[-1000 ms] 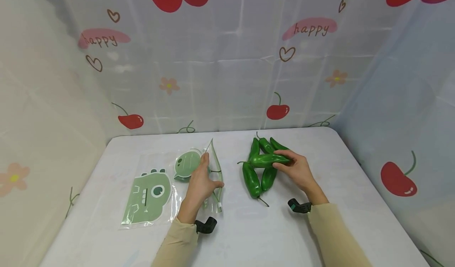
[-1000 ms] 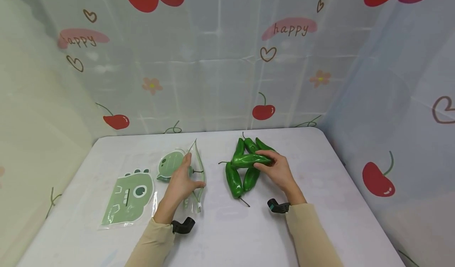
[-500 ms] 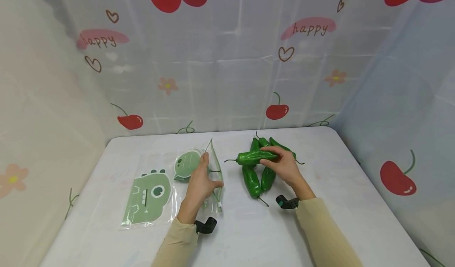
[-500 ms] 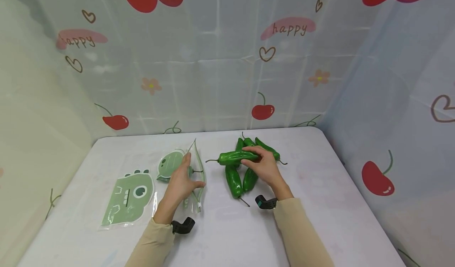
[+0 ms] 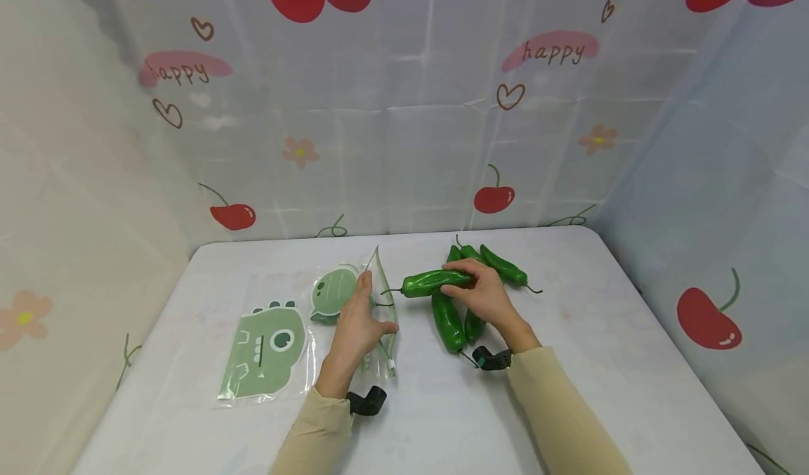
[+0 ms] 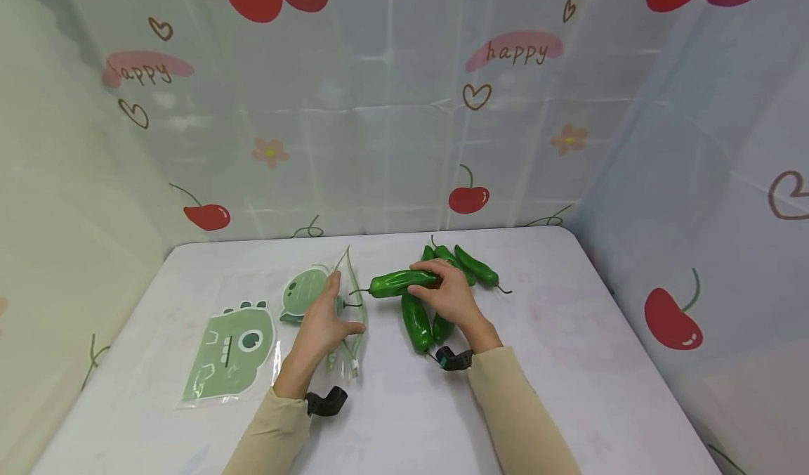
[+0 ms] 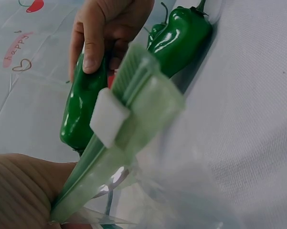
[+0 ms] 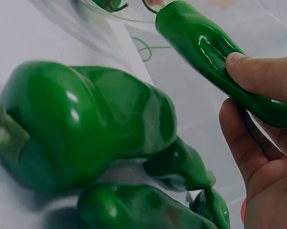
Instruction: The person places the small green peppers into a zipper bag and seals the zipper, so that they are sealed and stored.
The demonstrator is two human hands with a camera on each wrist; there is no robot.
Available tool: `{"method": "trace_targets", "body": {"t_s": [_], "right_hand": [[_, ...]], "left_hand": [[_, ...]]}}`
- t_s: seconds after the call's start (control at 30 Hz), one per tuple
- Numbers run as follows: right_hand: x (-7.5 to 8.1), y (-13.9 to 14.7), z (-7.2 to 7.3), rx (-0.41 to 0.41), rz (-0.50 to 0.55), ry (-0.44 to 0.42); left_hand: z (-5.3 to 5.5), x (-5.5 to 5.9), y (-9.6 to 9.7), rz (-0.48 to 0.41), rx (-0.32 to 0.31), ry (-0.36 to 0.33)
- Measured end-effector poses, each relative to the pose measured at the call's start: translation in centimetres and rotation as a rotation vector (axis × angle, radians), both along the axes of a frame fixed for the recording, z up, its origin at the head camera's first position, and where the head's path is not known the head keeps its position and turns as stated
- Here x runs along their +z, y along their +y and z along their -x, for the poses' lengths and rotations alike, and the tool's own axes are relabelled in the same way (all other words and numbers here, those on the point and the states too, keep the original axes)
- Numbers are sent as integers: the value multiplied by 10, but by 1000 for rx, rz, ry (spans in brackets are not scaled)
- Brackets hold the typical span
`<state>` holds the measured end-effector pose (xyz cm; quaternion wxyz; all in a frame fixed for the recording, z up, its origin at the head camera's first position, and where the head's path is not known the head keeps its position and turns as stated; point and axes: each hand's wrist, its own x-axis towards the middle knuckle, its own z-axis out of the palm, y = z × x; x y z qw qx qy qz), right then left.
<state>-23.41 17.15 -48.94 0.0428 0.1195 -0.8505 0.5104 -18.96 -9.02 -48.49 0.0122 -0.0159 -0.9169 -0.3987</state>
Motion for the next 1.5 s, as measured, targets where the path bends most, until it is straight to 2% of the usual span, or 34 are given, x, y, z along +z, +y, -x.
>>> {"method": "trace_targets", "body": {"t_s": [0.33, 1.0, 1.5], "right_hand": [[1, -17, -1, 24, -38, 20], [0, -46, 0, 47, -89, 1], [-1, -61, 0, 14, -92, -19]], "left_hand": [[-2, 2, 1, -17, -2, -6], [0, 1, 1, -6, -17, 9], [0, 1, 1, -11, -15, 8]]}}
